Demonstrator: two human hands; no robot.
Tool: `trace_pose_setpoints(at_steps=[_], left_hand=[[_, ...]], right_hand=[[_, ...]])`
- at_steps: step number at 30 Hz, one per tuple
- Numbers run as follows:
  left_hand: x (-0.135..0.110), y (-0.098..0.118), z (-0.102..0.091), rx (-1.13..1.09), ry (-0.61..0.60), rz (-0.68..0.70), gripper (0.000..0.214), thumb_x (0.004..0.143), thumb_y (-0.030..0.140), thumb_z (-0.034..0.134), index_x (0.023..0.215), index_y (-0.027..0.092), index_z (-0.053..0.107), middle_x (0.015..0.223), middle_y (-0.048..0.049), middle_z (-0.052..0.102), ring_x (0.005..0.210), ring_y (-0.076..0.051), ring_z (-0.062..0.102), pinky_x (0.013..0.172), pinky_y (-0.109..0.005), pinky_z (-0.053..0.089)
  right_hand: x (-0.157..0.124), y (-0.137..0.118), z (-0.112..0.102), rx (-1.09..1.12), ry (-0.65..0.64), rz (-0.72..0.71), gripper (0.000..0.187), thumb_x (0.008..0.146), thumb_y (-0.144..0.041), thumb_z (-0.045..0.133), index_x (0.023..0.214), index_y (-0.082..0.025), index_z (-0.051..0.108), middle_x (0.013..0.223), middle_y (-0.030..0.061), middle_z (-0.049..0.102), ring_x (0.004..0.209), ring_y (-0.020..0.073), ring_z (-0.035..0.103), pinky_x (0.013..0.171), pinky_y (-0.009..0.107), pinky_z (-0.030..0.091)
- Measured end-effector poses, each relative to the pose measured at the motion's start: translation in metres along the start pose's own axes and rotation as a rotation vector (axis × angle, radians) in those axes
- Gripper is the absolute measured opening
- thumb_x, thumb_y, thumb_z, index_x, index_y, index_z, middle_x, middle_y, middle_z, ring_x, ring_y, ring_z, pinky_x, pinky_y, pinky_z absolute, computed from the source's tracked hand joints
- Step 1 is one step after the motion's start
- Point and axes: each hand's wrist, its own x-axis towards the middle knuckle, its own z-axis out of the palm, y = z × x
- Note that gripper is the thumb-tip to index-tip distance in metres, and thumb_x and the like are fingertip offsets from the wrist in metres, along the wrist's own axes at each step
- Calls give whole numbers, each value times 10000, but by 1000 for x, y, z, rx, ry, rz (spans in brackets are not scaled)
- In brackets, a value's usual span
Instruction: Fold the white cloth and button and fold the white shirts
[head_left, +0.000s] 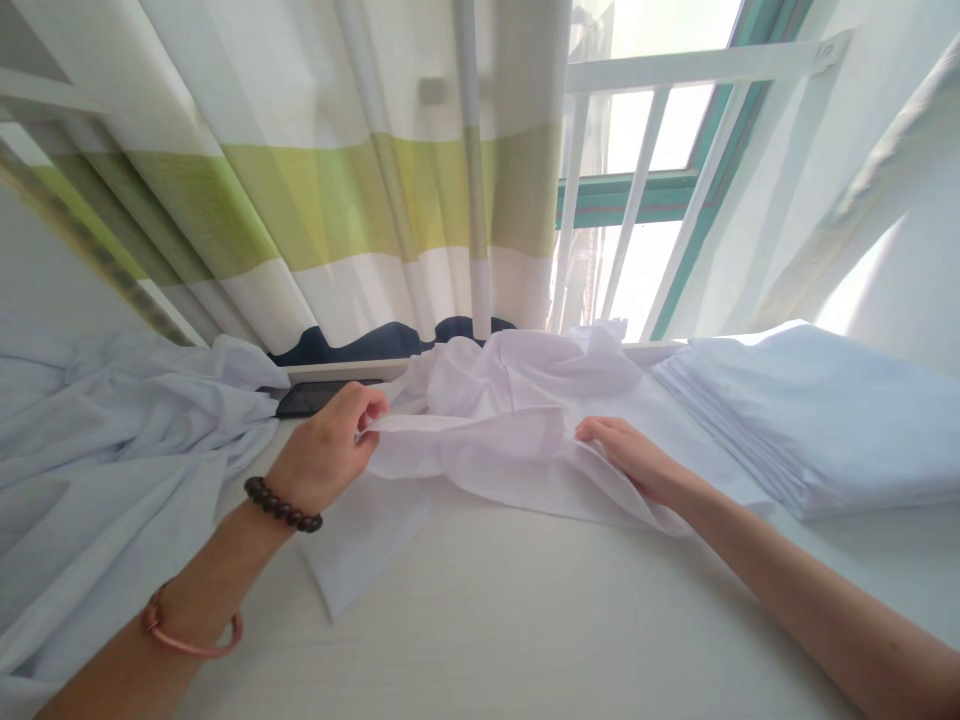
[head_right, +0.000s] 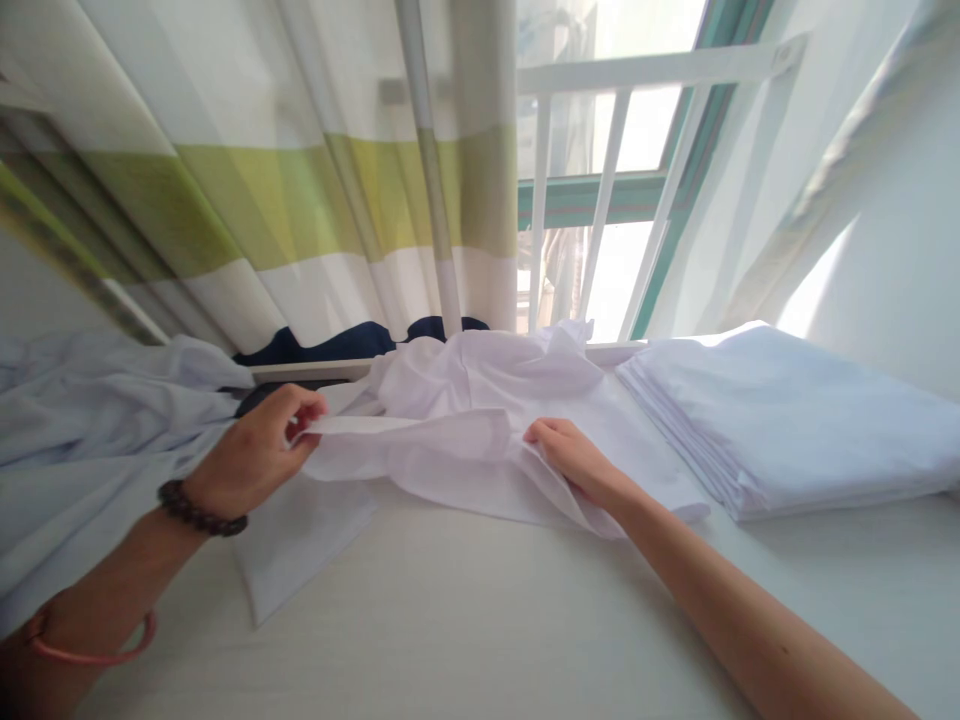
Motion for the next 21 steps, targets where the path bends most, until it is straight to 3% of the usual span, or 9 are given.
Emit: trace_pose_setpoints(at_steps=[2,5,9,12,14,17,19,21], left_hand=[[0,-5,-2,25,34,69,160,800,84,373,842,185,489,890,-43,516,798,-167,538,694,-282,461],[-2,-5,-1,49,-61,204,250,797,33,361,785,181,563,898,-41,512,841,-163,525,776,-284,459],[-4,1,3,188,-176,219,359,858,38,355,734,188,657,895,-52,505,895,-190,485,833,-320,446],[-5,3,5,256,-187,179,289,908,133,401,931,180,685,997,-75,504,961,-221,461,910,-378,436],[-6,2,8,268,-171,162,255,905,197,462,1091,170,634,1076,-88,496,994,-235,456,954,-408,420],[-7,1,13,268,-137,177,367,874,176,516,1240,191,542,1160,-100,478,1049,-255,448,997,-441,396],[-7,2,15,277,-105,200,456,865,102,490,1305,223,486,1165,-96,476,1052,-250,453,1002,-442,397],[-7,3,17,289,-74,217,491,880,43,415,1333,230,448,1137,-91,483,1031,-230,473,994,-420,412]], right_hand=[[0,0,0,-18,1,-6,183,757,-365,457,658,-212,439,611,-38,456,568,136,458,515,246,355],[2,2,4,-194,21,-93,191,767,-351,463,644,-207,439,580,-51,401,543,118,404,502,238,304],[1,7,10,-386,60,-303,92,772,-299,499,788,-210,485,685,-39,504,579,119,448,564,251,365],[-6,5,14,-560,-3,-472,109,793,-239,492,901,-226,502,939,12,573,633,120,504,636,279,428],[-13,3,16,-677,-101,-559,113,821,-235,481,923,-231,528,1143,48,535,658,114,532,674,302,456],[-23,1,26,-773,-159,-672,331,807,-297,569,1131,-250,520,1345,96,420,857,175,590,808,365,474],[-26,3,36,-801,-134,-759,565,775,-311,635,1302,-265,436,1411,114,366,1113,253,518,924,412,432],[-27,6,47,-821,-136,-818,543,811,-306,622,1323,-278,446,1400,102,410,1209,270,447,968,424,399]])
